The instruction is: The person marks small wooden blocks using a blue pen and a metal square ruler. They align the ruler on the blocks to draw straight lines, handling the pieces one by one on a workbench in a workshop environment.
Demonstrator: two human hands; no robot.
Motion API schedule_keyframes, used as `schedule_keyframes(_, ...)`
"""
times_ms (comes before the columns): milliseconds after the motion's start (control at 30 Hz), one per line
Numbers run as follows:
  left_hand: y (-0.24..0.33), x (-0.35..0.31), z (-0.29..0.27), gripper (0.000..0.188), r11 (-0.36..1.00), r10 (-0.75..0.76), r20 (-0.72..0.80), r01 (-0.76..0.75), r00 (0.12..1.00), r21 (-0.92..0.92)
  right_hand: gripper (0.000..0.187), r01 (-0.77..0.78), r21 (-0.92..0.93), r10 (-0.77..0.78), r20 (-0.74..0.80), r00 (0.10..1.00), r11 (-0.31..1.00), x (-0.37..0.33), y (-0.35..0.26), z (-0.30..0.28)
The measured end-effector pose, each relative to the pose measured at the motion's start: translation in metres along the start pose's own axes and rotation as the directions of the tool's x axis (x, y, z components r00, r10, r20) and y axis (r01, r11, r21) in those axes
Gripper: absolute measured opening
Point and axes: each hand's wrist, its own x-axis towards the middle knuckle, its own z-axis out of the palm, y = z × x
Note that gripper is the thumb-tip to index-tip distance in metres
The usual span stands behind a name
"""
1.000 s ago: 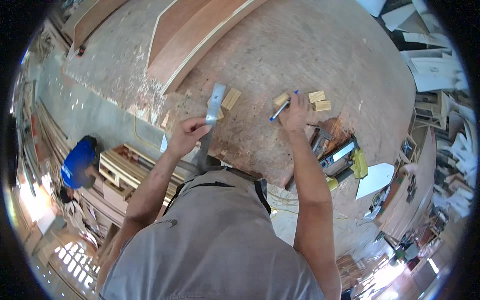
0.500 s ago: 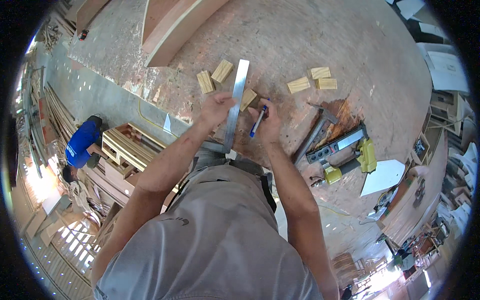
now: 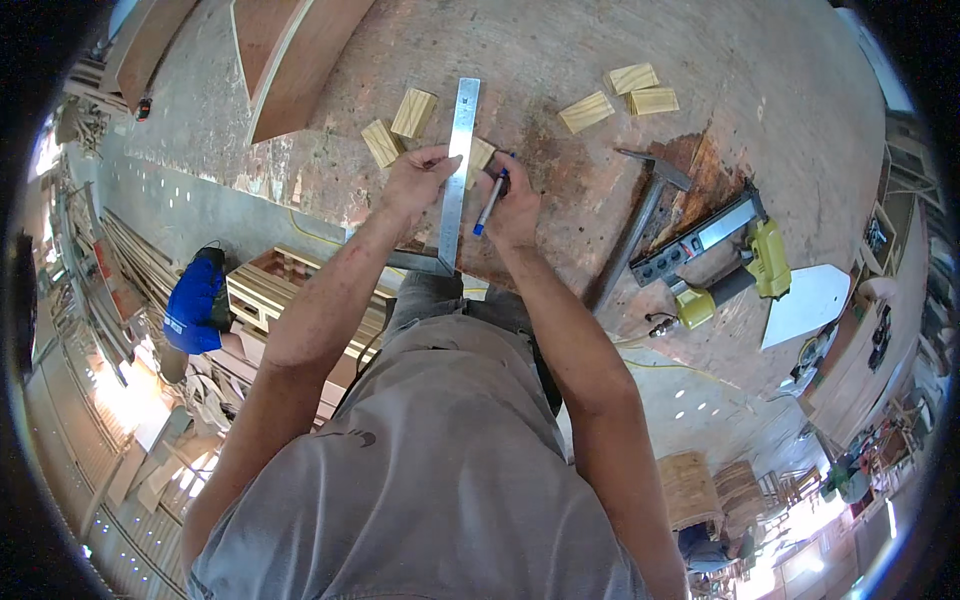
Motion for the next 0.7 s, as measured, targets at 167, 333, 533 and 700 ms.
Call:
schedule_keyframes(167, 0.003, -0.001, 0.002, 0.017, 1.000, -0.025, -0.007, 0.025, 1.000, 0.002, 0.040, -0.073, -0.007, 0.073, 0.003, 0.997, 0.997, 0.001, -0.007, 0.000)
schedule_keyframes(333, 0.007, -0.003, 0.002, 0.017, 0.999, -0.026, 0.014, 0.027, 1.000, -0.034, 0.039, -0.051, -0.063, 0.053, 0.022, 0.998, 0.997, 0.005, -0.025, -0.004)
schedule_keyframes(533, -0.003, 0.005, 0.003, 0.018, 0.999, -0.040, -0.002, 0.040, 0.999, 0.015, 0.037, -0.037, 0.009, 0.037, 0.005, 0.999, 0.999, 0.004, 0.002, 0.004)
schedule_keyframes(700, 0.002, 0.002, 0.004, 0.017, 0.995, -0.072, -0.005, 0.071, 0.997, -0.072, 0.038, -0.039, 0.031, 0.039, -0.006, 0.999, 0.999, 0.003, -0.008, 0.002)
